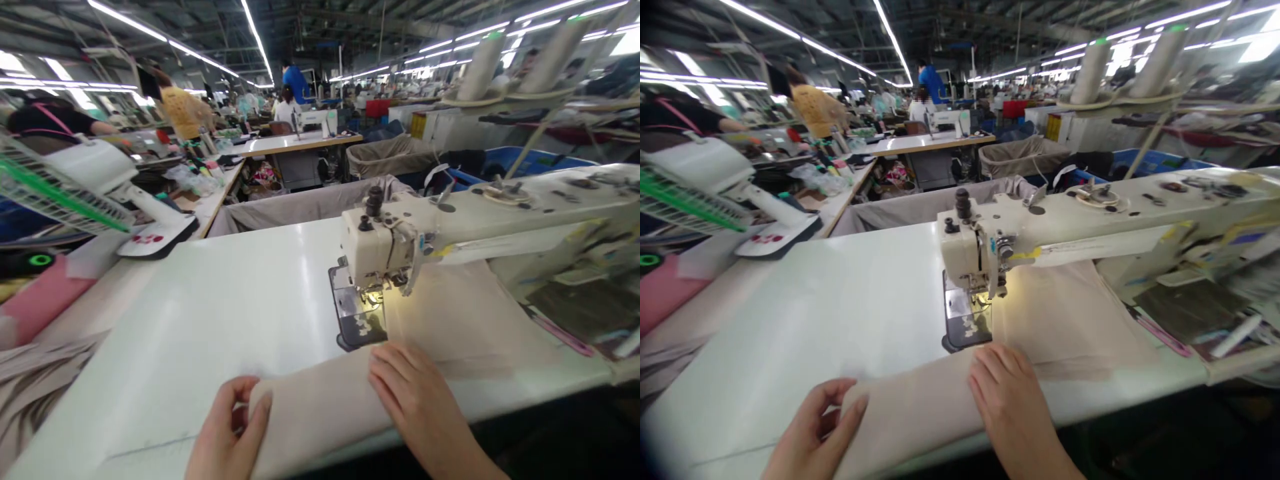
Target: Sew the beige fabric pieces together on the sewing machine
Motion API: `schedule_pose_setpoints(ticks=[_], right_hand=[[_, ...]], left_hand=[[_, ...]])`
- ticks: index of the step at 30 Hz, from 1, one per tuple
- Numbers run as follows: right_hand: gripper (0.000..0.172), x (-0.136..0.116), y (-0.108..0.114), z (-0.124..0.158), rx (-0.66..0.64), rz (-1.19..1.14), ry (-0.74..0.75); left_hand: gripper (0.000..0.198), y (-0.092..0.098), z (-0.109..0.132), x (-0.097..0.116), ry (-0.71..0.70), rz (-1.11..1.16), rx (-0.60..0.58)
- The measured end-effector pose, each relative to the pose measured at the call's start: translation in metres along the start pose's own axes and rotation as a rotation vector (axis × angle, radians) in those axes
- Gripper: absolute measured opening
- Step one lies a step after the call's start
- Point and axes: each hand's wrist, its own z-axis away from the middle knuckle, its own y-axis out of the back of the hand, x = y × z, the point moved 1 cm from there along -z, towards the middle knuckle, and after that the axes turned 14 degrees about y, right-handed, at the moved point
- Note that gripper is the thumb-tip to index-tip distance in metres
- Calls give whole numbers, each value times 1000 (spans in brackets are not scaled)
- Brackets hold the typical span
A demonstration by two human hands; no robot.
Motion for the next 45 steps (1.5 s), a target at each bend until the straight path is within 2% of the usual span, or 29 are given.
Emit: schedule_pose_setpoints(ticks=[3,9,16,29,35,45], right_hand=[[22,3,-2,4,0,-10,38],[22,5,-4,11,-43,-20,81],[23,9,-5,13,-48,-30,122],[27,7,0,6,-34,1,177],[29,8,1,6,-44,3,174],[28,10,-2,9,-36,-10,139]], left_hand=[[44,1,-2,-3,-21,14,13],[33,1,-7,-14,-51,-64,-65],[28,2,-4,-13,-71,-127,-90],[30,3,0,-13,-31,-157,-147],[31,1,-3,-12,-79,-217,-78],[29,5,-3,-13,-104,-240,-93]])
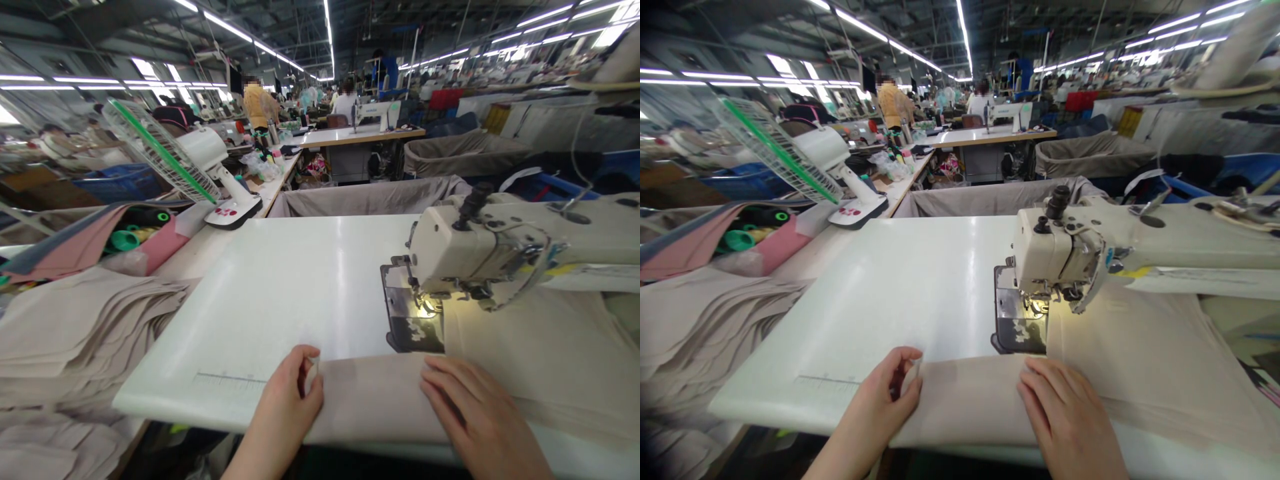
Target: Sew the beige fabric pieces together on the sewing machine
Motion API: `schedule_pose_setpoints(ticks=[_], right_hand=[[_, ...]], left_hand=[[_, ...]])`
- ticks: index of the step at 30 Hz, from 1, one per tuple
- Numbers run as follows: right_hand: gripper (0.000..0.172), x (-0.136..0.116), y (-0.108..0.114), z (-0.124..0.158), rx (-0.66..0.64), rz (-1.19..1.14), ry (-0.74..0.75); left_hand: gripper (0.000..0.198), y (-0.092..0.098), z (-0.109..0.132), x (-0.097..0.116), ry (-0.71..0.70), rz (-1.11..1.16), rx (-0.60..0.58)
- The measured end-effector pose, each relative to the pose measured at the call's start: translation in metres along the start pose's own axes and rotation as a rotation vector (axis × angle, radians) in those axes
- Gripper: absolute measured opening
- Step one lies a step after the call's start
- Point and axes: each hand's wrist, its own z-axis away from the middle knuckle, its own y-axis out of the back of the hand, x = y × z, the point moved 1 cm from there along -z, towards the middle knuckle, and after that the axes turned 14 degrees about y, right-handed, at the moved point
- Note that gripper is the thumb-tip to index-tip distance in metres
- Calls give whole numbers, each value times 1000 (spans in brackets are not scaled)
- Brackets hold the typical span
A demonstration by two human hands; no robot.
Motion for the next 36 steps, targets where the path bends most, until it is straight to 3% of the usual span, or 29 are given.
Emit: schedule_pose_setpoints(ticks=[5,7,11,14,18,22,26,31,36], right_hand=[[25,-1,1,-2,14,7,5],[25,-2,0,0,18,2,-5],[22,1,-4,4,-13,7,-3],[21,3,-4,4,-50,16,17],[23,2,0,-2,-43,21,15],[27,-3,-2,-8,-24,66,-4],[25,-9,-5,-10,-5,112,-30],[24,-11,-4,-6,31,146,-60],[21,-5,-7,-5,60,120,-100]], left_hand=[[28,-2,-1,1,-28,-54,19],[31,-1,1,2,-85,-131,86],[29,4,7,4,-482,-452,203],[27,7,4,7,-713,-739,87],[28,11,-27,27,-700,-868,-2],[24,9,-73,71,-691,-711,-30],[34,-9,-93,109,-692,-598,-54],[55,-38,-99,121,-716,-635,-56],[64,-46,-127,132,-839,-628,-135]])
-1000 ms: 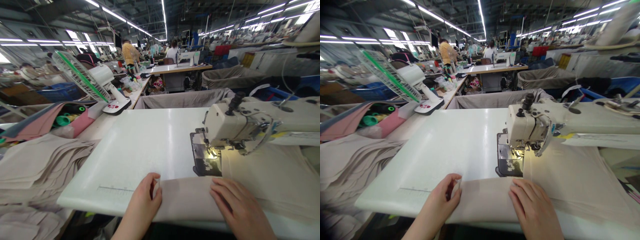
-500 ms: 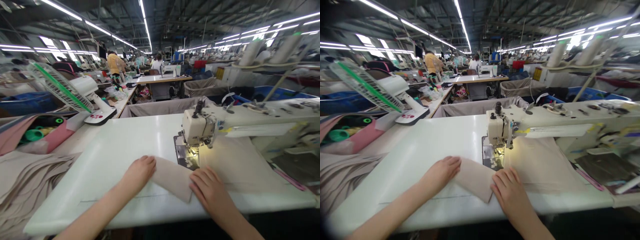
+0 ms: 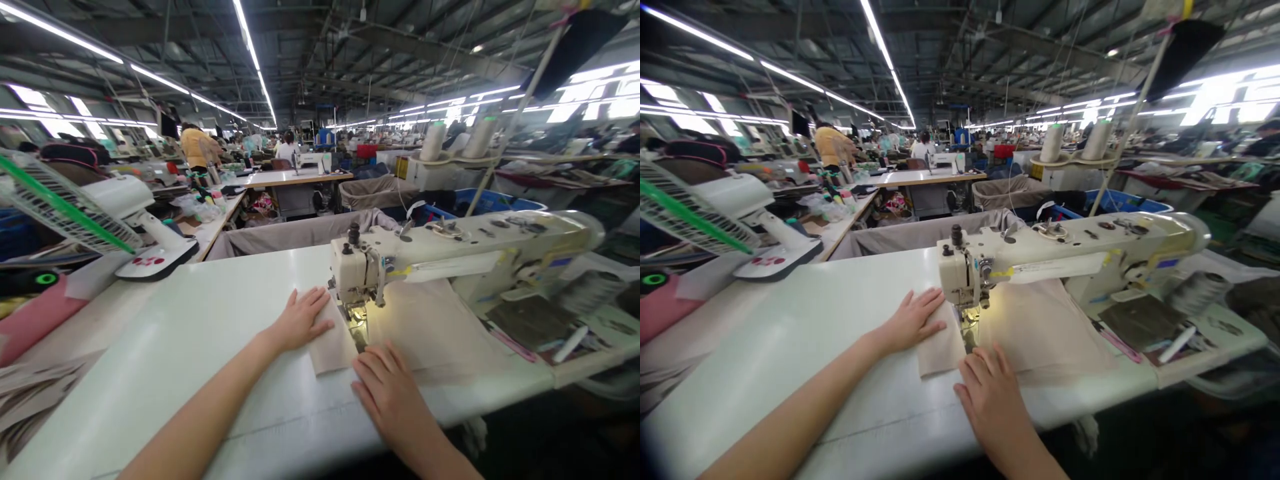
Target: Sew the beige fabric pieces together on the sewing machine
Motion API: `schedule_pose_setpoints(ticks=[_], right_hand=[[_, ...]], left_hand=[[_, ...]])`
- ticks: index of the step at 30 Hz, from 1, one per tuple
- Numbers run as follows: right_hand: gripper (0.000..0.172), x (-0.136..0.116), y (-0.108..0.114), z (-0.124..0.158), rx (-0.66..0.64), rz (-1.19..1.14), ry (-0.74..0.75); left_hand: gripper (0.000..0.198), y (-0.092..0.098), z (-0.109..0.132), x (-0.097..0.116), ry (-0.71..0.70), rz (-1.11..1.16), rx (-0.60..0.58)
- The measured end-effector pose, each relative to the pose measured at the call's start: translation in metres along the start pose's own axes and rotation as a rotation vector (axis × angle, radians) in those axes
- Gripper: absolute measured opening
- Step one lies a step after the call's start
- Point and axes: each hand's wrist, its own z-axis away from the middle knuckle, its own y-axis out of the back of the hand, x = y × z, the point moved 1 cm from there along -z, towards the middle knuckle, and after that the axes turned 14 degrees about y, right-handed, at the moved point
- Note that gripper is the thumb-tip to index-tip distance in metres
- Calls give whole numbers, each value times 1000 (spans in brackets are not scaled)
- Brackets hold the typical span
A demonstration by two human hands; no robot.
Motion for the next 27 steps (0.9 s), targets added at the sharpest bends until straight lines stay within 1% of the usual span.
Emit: schedule_pose_setpoints(ticks=[4,7,11,13,15,16,18,19,20,21,23,25,26,27], right_hand=[[14,5,-5,-7,-17,3,-7],[13,10,-6,-12,-32,4,6],[10,17,-4,-14,-77,-26,21],[11,19,-2,-14,-89,-26,21],[11,19,0,-13,-104,-22,34],[10,19,1,-12,-112,-20,43],[8,15,4,-10,-125,-20,58],[7,13,5,-8,-122,-26,65],[7,10,7,-6,-115,-39,73],[8,7,10,-5,-107,-65,80],[13,2,16,-2,-96,-136,83],[17,1,22,-1,-70,-198,56],[19,1,25,-1,-44,-211,32],[20,2,27,-1,-8,-212,10]], left_hand=[[57,6,-26,-1,-83,14,-33],[47,7,-37,4,-111,41,-19],[41,5,-40,12,-92,33,21],[36,7,-34,18,-64,12,91],[32,9,-20,27,-58,26,166],[31,10,-10,32,-79,56,177],[31,8,17,42,-175,164,149],[31,6,33,46,-230,182,104],[33,3,50,48,-263,167,87],[41,-1,66,49,-279,127,78],[68,-13,95,48,-304,28,80],[92,-29,119,45,-334,-56,90],[102,-37,129,43,-357,-82,111],[104,-45,139,42,-389,-104,140]])
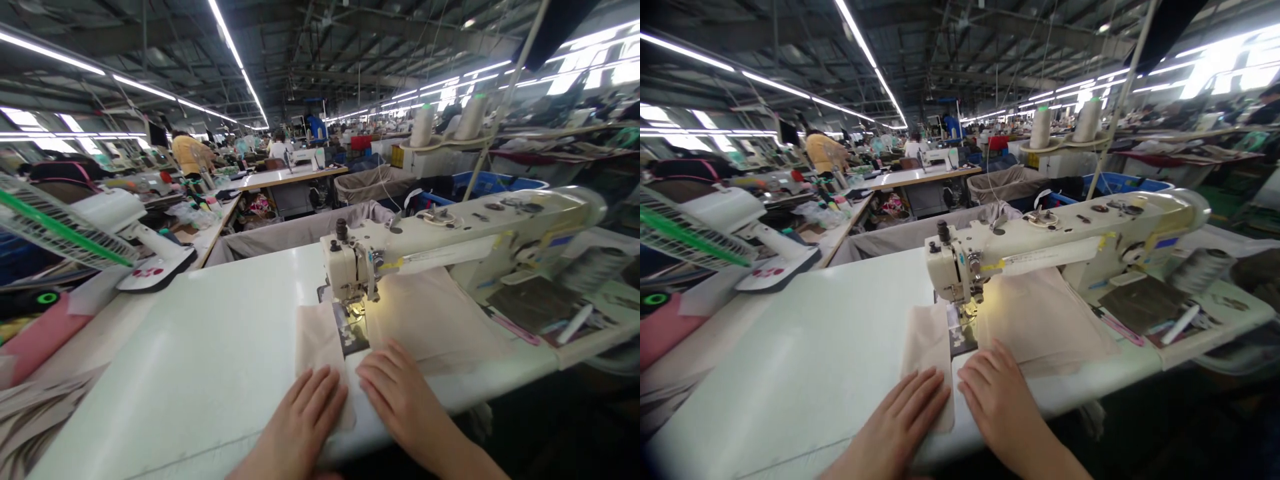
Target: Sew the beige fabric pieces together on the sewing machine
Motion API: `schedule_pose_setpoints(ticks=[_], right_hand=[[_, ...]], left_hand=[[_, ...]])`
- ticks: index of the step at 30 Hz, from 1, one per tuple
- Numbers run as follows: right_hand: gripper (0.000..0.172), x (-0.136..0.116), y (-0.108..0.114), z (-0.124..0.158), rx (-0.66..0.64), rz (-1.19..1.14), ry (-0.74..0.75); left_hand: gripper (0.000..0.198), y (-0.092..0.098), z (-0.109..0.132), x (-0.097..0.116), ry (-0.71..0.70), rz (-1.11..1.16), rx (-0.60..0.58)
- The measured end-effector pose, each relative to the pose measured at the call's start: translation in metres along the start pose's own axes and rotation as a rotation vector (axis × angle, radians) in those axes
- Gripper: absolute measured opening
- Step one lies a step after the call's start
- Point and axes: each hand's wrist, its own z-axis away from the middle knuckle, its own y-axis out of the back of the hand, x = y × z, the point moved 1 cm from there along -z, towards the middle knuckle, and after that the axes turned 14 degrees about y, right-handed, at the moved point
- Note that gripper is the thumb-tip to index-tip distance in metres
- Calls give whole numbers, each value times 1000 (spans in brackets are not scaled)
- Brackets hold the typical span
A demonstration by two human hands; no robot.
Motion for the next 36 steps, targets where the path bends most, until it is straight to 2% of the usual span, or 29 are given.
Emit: schedule_pose_setpoints(ticks=[1,3,5,7,8,10,11,12,14,16,17,20,23,27,30,33,36], right_hand=[[21,0,2,0,38,5,-15],[23,0,4,1,89,8,-40],[24,-3,5,1,97,-34,-51],[23,-8,8,-1,44,-156,-46],[32,-12,10,-3,-10,-247,-51],[63,-18,15,-10,-137,-443,-116],[72,-20,18,-15,-185,-527,-185],[71,-22,20,-19,-211,-595,-272],[51,-23,23,-28,-193,-702,-446],[35,-22,24,-33,-143,-787,-561],[33,-20,24,-33,-116,-818,-592],[42,-14,20,-28,-41,-855,-647],[51,-9,14,-18,5,-880,-711],[49,-4,7,-8,31,-868,-715],[48,1,2,-3,-12,-887,-735],[47,4,-3,0,-53,-908,-788],[50,1,-6,-1,-49,-903,-821]], left_hand=[[97,-5,9,3,-7,-33,33],[67,-11,23,10,-26,-83,92],[49,-8,33,16,-28,-62,131],[43,7,36,19,-2,67,171],[41,19,36,19,25,165,196],[37,49,29,16,126,401,265],[34,66,23,13,229,515,222],[28,83,16,9,371,624,179],[28,111,3,-1,682,827,76],[40,129,-6,-11,872,1065,10],[45,133,-9,-15,939,1167,1],[53,127,-12,-25,1053,1366,-2],[57,114,-9,-27,1106,1411,27],[61,104,-7,-31,1161,1373,74],[64,99,-9,-40,1173,1352,62],[69,92,-20,-55,1171,1289,29],[73,81,-39,-74,1135,1120,30]])
